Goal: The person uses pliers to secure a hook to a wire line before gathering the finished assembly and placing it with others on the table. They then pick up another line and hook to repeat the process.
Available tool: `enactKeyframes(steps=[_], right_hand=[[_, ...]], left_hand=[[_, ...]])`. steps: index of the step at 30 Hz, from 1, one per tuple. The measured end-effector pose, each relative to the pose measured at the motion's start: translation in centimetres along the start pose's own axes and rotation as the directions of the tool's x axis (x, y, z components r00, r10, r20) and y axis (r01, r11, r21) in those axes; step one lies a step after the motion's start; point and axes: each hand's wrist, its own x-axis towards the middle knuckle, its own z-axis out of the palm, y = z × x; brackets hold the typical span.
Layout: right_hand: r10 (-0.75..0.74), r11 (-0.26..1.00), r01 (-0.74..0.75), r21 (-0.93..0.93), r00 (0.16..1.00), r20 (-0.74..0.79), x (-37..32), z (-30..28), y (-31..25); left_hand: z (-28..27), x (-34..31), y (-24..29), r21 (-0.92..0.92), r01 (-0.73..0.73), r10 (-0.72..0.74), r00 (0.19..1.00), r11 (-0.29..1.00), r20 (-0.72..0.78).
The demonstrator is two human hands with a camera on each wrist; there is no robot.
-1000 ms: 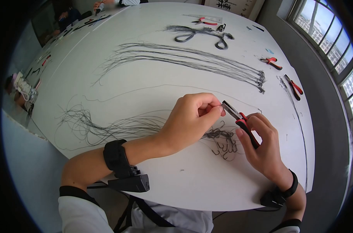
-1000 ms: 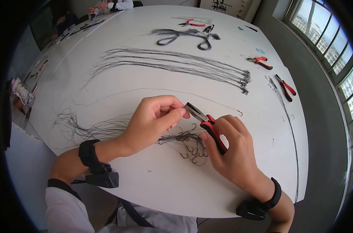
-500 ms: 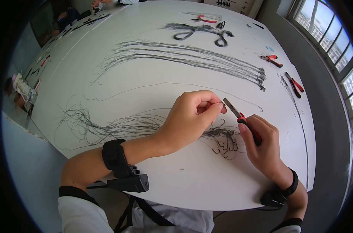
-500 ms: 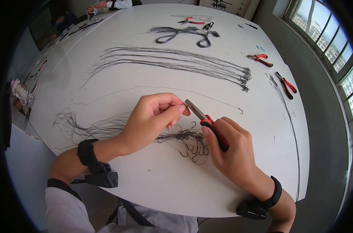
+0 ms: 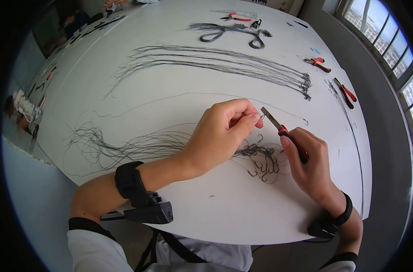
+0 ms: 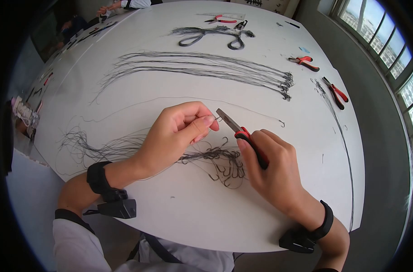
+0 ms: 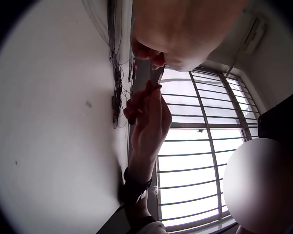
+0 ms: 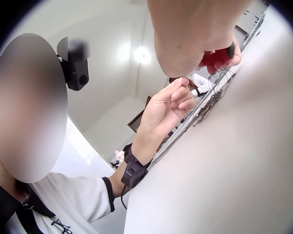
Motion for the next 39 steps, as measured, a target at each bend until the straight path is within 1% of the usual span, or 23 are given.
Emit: enactKeyframes(steps=[8,10,13,17,20,22,25,32,34,35,37,38,39], right_hand=[[0.014,1.000,-0.014,-0.004,1.000,0.010,0.1,-0.1,0.2],[0.020,1.000,-0.020,-0.005,1.000,0.006,0.1,0.0,0.1],[0.013,1.000,-0.013,-0.011,1.000,0.003,0.2,0.0,0.1],[0.011,1.000,-0.011,-0.015,1.000,0.012,0.2,-0.1,0.1],[0.023,1.000,-0.022,-0.020,1.000,0.011,0.3,-0.2,0.1],[0.077,0.997,-0.075,-0.033,0.995,0.057,0.3,-0.5,0.4],[0.074,0.997,-0.073,-0.015,0.997,0.032,0.3,-0.2,0.5],[0.084,0.996,-0.082,-0.037,0.996,0.040,0.6,-0.1,0.7],[0.111,0.993,-0.112,0.030,0.994,0.020,0.5,0.4,1.0],[0.110,0.993,-0.110,0.032,0.994,0.012,0.5,0.2,1.0],[0.124,0.991,-0.123,-0.047,0.992,0.027,0.6,-0.4,0.9],[0.123,0.991,-0.122,-0.049,0.992,0.019,0.4,-0.3,1.1],[0.019,0.991,-0.018,-0.134,1.000,0.003,0.3,-0.1,1.7]], left_hand=[[-0.2,0.1,0.1,0.028,0.021,-0.021,1.000,0.999,0.003],[-0.3,0.1,0.0,0.032,0.006,-0.006,1.000,0.999,0.000],[-0.4,0.1,0.0,0.006,0.039,-0.039,0.999,0.999,0.001],[-0.4,0.1,-0.1,0.000,0.038,-0.038,0.999,0.999,0.009],[-0.5,0.2,-0.1,0.002,0.046,-0.046,0.999,0.999,0.026],[-0.4,0.2,0.1,0.010,0.061,-0.061,0.998,0.998,0.013],[-0.5,0.3,-0.1,-0.014,0.072,-0.071,0.997,0.997,0.025],[-0.6,0.5,-0.1,-0.020,0.051,-0.050,0.998,0.998,0.024],[-0.8,0.4,0.1,0.024,0.101,-0.101,0.995,0.995,0.016],[-0.7,0.5,0.2,0.030,0.097,-0.097,0.995,0.995,0.019],[-0.5,0.6,0.3,-0.013,0.014,-0.015,0.999,1.000,-0.032],[-0.6,0.6,0.4,-0.010,0.008,-0.008,1.000,1.000,-0.027],[-0.8,0.5,0.7,0.005,0.007,-0.007,1.000,1.000,0.010]])
